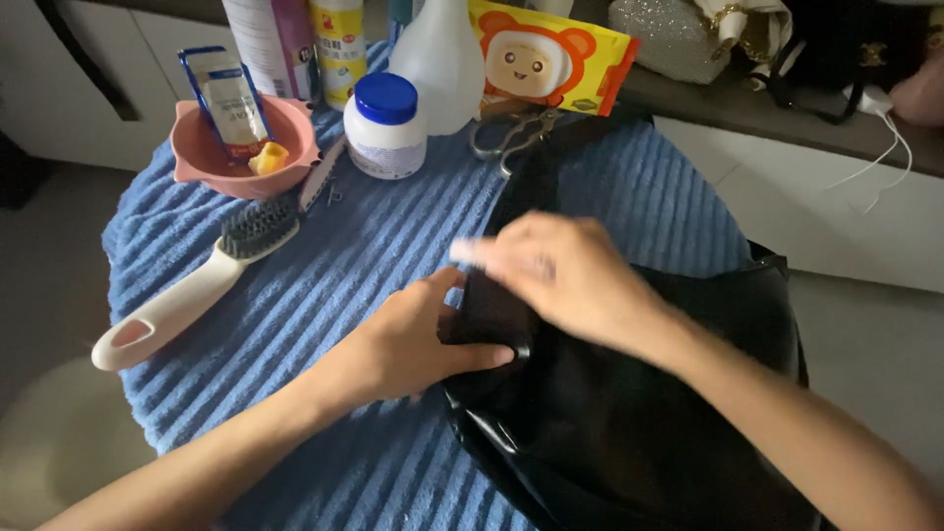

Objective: Wiping a black leather bag with wet wipes to clean its surface and strap.

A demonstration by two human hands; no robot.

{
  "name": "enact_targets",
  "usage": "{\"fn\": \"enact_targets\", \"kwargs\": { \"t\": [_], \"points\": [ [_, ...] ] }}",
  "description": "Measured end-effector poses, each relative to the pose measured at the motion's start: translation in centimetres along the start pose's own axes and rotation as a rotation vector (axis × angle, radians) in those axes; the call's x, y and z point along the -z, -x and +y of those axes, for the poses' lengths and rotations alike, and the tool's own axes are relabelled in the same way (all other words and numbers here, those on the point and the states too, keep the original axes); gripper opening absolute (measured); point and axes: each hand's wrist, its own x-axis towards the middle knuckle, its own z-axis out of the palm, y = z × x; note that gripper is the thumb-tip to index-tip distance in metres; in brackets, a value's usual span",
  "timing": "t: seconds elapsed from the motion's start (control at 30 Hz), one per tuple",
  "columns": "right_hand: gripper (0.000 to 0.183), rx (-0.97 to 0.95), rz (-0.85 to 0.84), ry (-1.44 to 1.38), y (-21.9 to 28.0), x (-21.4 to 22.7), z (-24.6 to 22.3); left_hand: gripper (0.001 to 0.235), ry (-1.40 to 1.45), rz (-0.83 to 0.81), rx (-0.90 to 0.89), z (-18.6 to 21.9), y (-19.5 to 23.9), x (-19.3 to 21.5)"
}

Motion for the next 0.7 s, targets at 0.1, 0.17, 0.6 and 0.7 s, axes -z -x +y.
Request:
{"fn": "enact_targets", "kwargs": {
  "t": [0.1, 0.17, 0.6, 0.7],
  "points": [
    [0.020, 0.417, 0.005, -0.058, 3.4, 0.0, 0.0, 0.048, -0.019, 0.054, -0.028, 0.0, 0.4, -0.1],
    [0.024, 0.433, -0.019, -0.083, 4.7, 0.1, -0.5, 0.066, 0.016, 0.030, -0.009, -0.1, 0.1, 0.0],
    [0.018, 0.876, 0.152, 0.100, 6.0, -0.7, -1.7, 0.109, 0.402, -0.353, -0.011, -2.4, -0.7, 2.7],
    [0.013, 0.842, 0.108, 0.155, 6.0, -0.9, -1.4, 0.112, 0.317, -0.397, -0.107, -3.0, -0.7, 3.1]
  ]
}}
